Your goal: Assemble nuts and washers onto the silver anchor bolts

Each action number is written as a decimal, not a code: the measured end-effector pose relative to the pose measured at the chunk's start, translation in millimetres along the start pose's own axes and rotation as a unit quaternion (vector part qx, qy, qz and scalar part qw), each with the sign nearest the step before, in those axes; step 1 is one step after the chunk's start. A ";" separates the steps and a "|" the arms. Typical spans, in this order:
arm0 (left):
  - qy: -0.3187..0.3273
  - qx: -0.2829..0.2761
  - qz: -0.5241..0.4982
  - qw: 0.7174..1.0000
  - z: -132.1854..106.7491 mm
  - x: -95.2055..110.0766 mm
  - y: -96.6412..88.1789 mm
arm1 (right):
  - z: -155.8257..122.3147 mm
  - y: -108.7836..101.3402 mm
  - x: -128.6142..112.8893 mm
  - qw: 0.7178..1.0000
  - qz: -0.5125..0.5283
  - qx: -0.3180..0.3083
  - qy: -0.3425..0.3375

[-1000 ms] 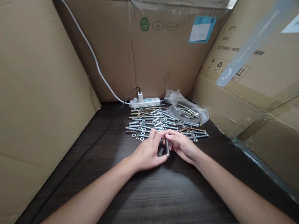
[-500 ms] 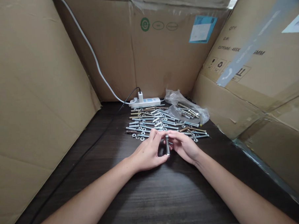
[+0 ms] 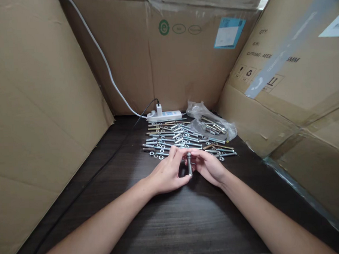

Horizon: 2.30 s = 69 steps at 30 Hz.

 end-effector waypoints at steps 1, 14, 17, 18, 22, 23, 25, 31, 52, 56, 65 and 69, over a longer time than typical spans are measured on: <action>0.000 0.000 -0.001 1.000 0.0 0.0 -0.1 | 0.0 0.0 0.0 1.000 -0.003 0.000 0.000; -0.004 0.002 -0.005 1.000 0.5 0.8 -0.3 | -1.0 1.6 1.1 1.000 -0.013 0.001 -0.001; -0.001 0.002 -0.008 1.000 0.3 0.5 -0.3 | -0.6 1.1 0.7 1.000 -0.017 -0.008 -0.001; 0.001 0.001 -0.010 1.000 0.2 0.6 -0.4 | -0.5 1.1 0.6 1.000 -0.018 -0.010 -0.003; -0.001 -0.002 -0.007 1.000 0.3 1.5 -0.8 | -0.8 2.0 0.7 0.999 -0.033 -0.008 -0.007; -0.002 -0.002 -0.003 1.000 0.4 1.6 -0.8 | -1.0 2.3 0.9 0.999 -0.039 -0.006 -0.007; -0.003 -0.004 0.006 1.000 0.5 1.6 -0.7 | -1.1 2.7 1.2 0.999 -0.049 -0.004 -0.007; -0.006 -0.008 0.010 1.000 0.4 0.6 0.0 | -0.4 2.1 1.0 1.000 -0.013 -0.016 -0.002; -0.005 -0.005 0.011 1.000 0.5 0.8 -0.2 | -1.5 2.3 -1.4 1.000 -0.018 -0.013 -0.002; -0.011 -0.010 0.012 1.000 0.5 1.0 -0.5 | -1.6 3.3 -1.1 0.999 -0.036 -0.007 -0.003; -0.006 0.001 0.000 1.000 0.3 0.7 -0.2 | -0.6 1.7 0.4 1.000 -0.021 -0.013 0.000; -0.006 0.000 0.004 1.000 0.4 1.2 -0.6 | -1.2 2.2 0.9 0.999 -0.040 -0.003 0.003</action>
Point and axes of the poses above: each hand's wrist, its own z-axis towards the middle knuckle, its own y-axis out of the palm, x = y × z, the point moved 3 cm from there along z, towards the middle knuckle, and after that the axes turned 11 degrees about -z, right-handed, at the moved point
